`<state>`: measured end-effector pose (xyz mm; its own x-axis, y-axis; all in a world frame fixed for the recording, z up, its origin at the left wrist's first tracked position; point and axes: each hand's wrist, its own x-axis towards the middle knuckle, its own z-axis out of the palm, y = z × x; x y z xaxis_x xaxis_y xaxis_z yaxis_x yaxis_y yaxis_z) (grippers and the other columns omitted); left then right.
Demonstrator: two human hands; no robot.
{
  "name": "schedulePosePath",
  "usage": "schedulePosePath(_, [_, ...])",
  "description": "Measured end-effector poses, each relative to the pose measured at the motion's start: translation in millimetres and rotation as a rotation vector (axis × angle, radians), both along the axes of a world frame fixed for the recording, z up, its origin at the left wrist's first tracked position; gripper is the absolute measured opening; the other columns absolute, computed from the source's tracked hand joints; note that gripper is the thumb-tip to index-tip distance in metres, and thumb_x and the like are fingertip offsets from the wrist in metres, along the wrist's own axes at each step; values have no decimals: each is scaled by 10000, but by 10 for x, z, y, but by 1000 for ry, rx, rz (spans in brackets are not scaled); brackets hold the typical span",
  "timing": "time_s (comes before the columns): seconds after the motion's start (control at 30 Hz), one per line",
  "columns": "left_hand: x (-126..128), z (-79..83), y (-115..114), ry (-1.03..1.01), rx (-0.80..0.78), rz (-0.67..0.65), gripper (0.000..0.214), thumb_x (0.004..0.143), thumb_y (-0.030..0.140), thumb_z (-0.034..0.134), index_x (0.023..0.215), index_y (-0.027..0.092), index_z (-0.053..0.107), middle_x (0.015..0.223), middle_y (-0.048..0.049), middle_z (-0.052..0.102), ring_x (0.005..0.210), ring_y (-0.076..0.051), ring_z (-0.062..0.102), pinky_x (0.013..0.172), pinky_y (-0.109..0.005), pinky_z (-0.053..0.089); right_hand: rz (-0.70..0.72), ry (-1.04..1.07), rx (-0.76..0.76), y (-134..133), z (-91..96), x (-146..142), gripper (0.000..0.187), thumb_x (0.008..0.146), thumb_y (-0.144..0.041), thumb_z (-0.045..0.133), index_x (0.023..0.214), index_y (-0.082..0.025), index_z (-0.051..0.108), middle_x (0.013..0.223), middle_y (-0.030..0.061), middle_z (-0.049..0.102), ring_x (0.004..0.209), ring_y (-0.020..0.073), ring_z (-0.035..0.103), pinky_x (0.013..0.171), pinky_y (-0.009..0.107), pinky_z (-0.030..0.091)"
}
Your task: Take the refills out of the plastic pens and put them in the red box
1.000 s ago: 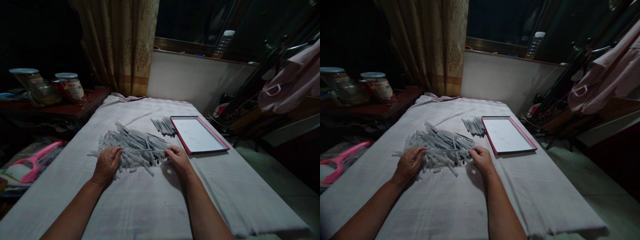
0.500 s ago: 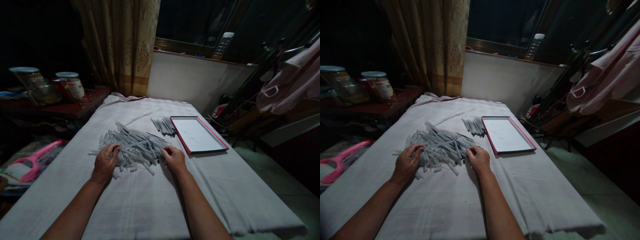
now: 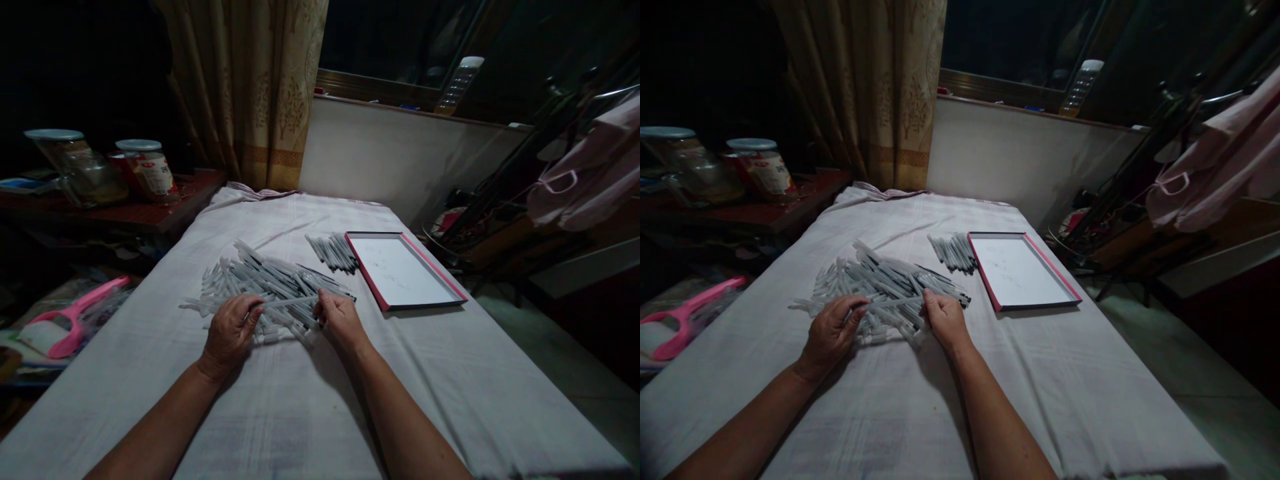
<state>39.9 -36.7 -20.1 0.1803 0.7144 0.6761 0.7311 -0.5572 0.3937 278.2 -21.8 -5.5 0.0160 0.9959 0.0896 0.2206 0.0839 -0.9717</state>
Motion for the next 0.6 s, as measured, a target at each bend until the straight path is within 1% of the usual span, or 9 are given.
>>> schedulePosePath(0.07, [4, 5, -8, 13, 15, -17, 365, 1026, 459, 400, 994, 209, 664, 899, -68, 736, 856, -203, 689, 826, -330, 546, -1, 54, -26, 12, 11, -2, 656, 767, -769, 550, 438, -201, 554, 369, -21, 455, 379, 117, 418, 430, 254, 335])
schedulePosePath(0.17, [14, 14, -22, 76, 50, -57, 342, 1029, 438, 407, 1012, 210, 661, 902, -69, 737, 870, -204, 688, 838, -336, 541, -3, 97, -59, 18, 32, -16, 642, 762, -780, 522, 460, -214, 533, 369, -30, 425, 359, 107, 365, 393, 252, 301])
schedulePosePath(0.27, [22, 20, -39, 168, 62, -101, 313, 1026, 414, 422, 1057, 214, 661, 908, -71, 735, 885, -209, 686, 839, -348, 536, -21, 167, -95, 23, 45, -25, 589, 763, -740, 523, 470, -230, 519, 375, -34, 407, 349, 100, 318, 358, 248, 250])
schedulePosePath(0.37, [28, 31, -50, 219, 40, -106, 312, 1017, 420, 441, 1063, 216, 673, 908, -77, 732, 887, -215, 680, 833, -354, 525, -33, 188, -82, 25, 50, -12, 529, 751, -675, 563, 466, -236, 492, 391, -33, 423, 359, 95, 306, 349, 242, 233])
schedulePosePath(0.43, [40, 44, -50, 204, 5, -94, 338, 1013, 438, 435, 1016, 214, 689, 884, -79, 728, 866, -217, 673, 836, -359, 513, -29, 186, -61, 14, 56, 1, 503, 752, -640, 575, 473, -228, 501, 395, -34, 428, 364, 94, 314, 354, 239, 249])
schedulePosePath(0.53, [69, 58, -29, 92, -103, -77, 420, 996, 500, 410, 887, 210, 694, 811, -78, 711, 810, -218, 654, 832, -365, 502, -9, 173, -23, -23, 74, 14, 491, 760, -623, 564, 498, -208, 543, 397, -40, 412, 380, 96, 331, 387, 240, 283])
schedulePosePath(0.6, [72, 55, 5, 27, -166, -64, 485, 992, 533, 373, 785, 210, 669, 739, -66, 688, 751, -211, 642, 790, -350, 511, 23, 158, 3, -45, 91, 41, 477, 753, -618, 583, 530, -197, 577, 434, -31, 449, 420, 105, 378, 429, 246, 326])
